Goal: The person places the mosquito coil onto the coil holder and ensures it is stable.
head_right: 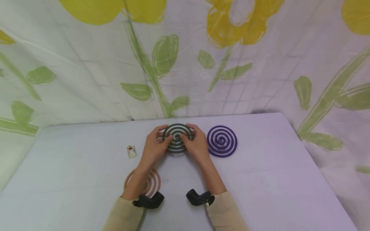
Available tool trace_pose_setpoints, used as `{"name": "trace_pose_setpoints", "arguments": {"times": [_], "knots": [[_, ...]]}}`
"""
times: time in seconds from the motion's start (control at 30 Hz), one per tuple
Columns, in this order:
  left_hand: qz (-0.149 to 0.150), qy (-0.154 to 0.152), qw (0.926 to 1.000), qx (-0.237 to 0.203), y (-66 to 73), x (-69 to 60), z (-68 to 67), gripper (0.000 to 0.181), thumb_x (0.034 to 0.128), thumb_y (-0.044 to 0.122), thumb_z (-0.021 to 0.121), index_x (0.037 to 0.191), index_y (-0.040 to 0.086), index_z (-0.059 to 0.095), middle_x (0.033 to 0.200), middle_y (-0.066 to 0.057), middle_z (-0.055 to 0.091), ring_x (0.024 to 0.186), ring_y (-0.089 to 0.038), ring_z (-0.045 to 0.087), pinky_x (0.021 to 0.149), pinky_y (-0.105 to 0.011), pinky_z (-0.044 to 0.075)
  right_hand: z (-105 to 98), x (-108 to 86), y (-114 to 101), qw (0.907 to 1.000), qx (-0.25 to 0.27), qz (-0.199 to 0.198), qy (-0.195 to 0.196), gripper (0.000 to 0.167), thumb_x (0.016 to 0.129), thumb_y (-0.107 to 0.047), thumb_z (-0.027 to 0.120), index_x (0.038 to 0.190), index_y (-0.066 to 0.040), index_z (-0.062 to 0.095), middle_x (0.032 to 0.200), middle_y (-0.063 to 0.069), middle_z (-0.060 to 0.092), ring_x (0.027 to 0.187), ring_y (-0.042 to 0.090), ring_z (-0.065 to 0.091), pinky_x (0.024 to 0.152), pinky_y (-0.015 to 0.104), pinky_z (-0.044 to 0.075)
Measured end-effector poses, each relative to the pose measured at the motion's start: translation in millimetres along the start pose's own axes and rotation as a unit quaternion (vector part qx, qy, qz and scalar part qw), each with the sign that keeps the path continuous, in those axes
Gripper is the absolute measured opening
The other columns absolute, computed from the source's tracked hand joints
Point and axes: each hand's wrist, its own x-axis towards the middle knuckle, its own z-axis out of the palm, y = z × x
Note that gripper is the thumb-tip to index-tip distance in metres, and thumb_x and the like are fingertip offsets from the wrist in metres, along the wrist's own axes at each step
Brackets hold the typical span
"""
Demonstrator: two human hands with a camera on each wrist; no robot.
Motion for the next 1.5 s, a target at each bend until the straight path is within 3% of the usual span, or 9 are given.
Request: {"name": "trace_pose_setpoints", "arguments": {"times": [0.13, 0.37, 0.7, 1.0, 1.3, 1.5], "knots": [[0.012, 0.001, 0.9999, -0.004, 0.1, 0.6, 1.9, 0.046, 0.0968, 0.008, 0.073, 0.142, 0.008, 0.064, 0.114, -0.023, 0.072, 0.082, -0.025, 0.075, 0.068, -0.025, 0.060, -1.1, 1.3, 0.8, 1.0000, 0.000, -0.005, 0.004, 0.053, 0.096, -0.009, 0.074, 0.147, -0.012, 0.060, 0.109, 0.017, 0.069, 0.078, 0.010, 0.064, 0.059, 0.024, 0.060], [0.007, 0.010, 0.9999, 0.005, -1.0, -2.3, 1.4, 0.046, 0.0966, 0.007, 0.073, 0.141, 0.008, 0.064, 0.114, -0.022, 0.071, 0.081, -0.022, 0.072, 0.067, -0.024, 0.058, -0.2, 2.3, 1.5, 1.0000, -0.003, -0.004, 0.000, 0.052, 0.096, -0.008, 0.074, 0.146, -0.010, 0.061, 0.106, 0.016, 0.069, 0.077, 0.009, 0.064, 0.058, 0.024, 0.060], [0.004, -0.002, 1.0000, 0.005, 0.3, -2.7, 2.1, 0.047, 0.0969, 0.009, 0.073, 0.143, 0.008, 0.063, 0.115, -0.023, 0.071, 0.083, -0.025, 0.076, 0.068, -0.025, 0.059, -3.7, 0.2, -0.5, 0.9994, -0.031, -0.011, 0.008, 0.053, 0.095, -0.010, 0.075, 0.146, -0.012, 0.062, 0.107, 0.016, 0.071, 0.086, 0.009, 0.063, 0.070, 0.018, 0.057], [-0.002, -0.006, 0.9999, 0.015, -0.2, -2.1, 1.4, 0.047, 0.0973, 0.010, 0.074, 0.143, 0.010, 0.063, 0.116, -0.023, 0.070, 0.085, -0.026, 0.076, 0.069, -0.026, 0.060, -3.6, -0.1, -0.5, 0.9999, -0.013, -0.010, -0.001, 0.053, 0.095, -0.008, 0.074, 0.146, -0.010, 0.061, 0.105, 0.016, 0.068, 0.079, 0.010, 0.064, 0.058, 0.025, 0.061], [0.001, -0.012, 0.9999, 0.010, -2.2, -0.8, -0.4, 0.047, 0.0978, 0.010, 0.073, 0.144, 0.007, 0.062, 0.116, -0.023, 0.070, 0.086, -0.027, 0.077, 0.069, -0.027, 0.061, -3.1, 1.9, 0.7, 0.9984, -0.056, -0.008, 0.000, 0.053, 0.095, -0.013, 0.076, 0.146, -0.012, 0.061, 0.108, 0.019, 0.071, 0.090, 0.018, 0.065, 0.068, 0.023, 0.059], [-0.003, -0.011, 0.9998, 0.016, -3.1, -1.1, 0.1, 0.047, 0.0979, 0.010, 0.073, 0.144, 0.008, 0.063, 0.117, -0.023, 0.070, 0.087, -0.026, 0.077, 0.070, -0.027, 0.061, -2.7, 1.3, 2.2, 0.9982, -0.059, -0.009, 0.005, 0.052, 0.094, -0.012, 0.076, 0.144, -0.011, 0.062, 0.108, 0.019, 0.072, 0.089, 0.017, 0.065, 0.070, 0.022, 0.058]]}}
